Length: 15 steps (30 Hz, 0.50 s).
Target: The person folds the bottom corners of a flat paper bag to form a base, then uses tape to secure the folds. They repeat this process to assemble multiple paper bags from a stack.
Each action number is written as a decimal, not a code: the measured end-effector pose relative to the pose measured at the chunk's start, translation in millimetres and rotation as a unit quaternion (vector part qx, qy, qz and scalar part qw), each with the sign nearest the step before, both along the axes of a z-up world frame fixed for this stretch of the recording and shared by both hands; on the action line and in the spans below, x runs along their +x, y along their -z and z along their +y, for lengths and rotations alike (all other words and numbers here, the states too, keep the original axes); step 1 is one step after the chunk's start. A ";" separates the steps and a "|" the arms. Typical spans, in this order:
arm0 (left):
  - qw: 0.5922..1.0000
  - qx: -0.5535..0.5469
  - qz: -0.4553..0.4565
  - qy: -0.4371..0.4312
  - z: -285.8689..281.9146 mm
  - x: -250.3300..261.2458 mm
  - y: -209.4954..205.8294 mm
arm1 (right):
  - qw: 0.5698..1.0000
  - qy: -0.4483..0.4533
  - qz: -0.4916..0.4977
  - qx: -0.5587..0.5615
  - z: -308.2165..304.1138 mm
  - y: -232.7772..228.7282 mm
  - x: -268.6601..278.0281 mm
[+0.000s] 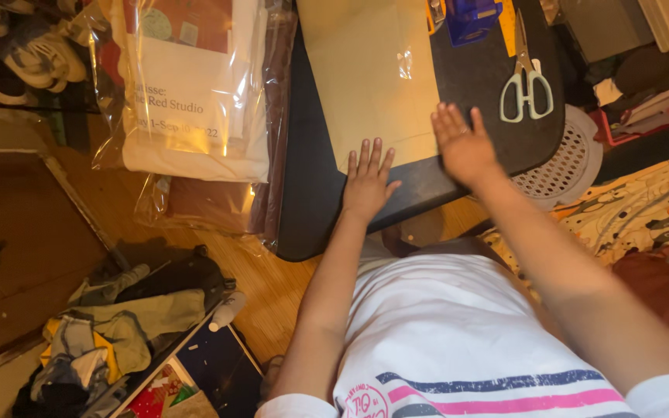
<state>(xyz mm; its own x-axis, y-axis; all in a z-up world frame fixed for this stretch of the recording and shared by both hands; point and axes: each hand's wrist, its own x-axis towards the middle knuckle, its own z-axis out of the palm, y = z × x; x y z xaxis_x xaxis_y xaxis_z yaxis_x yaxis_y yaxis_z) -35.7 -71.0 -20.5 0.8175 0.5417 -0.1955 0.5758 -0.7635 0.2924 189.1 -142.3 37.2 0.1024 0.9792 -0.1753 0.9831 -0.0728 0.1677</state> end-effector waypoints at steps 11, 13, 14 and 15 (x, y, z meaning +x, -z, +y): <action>0.998 0.037 0.026 0.051 -15.5 29.6 -7.0 | 0.819 0.424 0.386 0.003 29.3 24.8 14.9; 0.998 0.042 0.024 0.050 -17.0 26.2 -8.7 | 0.851 0.408 0.331 -0.001 27.8 28.5 18.0; 0.997 0.048 0.022 0.053 -16.3 26.0 -9.3 | 0.866 0.399 0.303 0.000 27.3 30.1 21.2; 0.997 0.054 0.021 0.055 -16.0 26.0 -9.8 | 0.856 0.409 0.317 0.002 27.8 32.9 22.4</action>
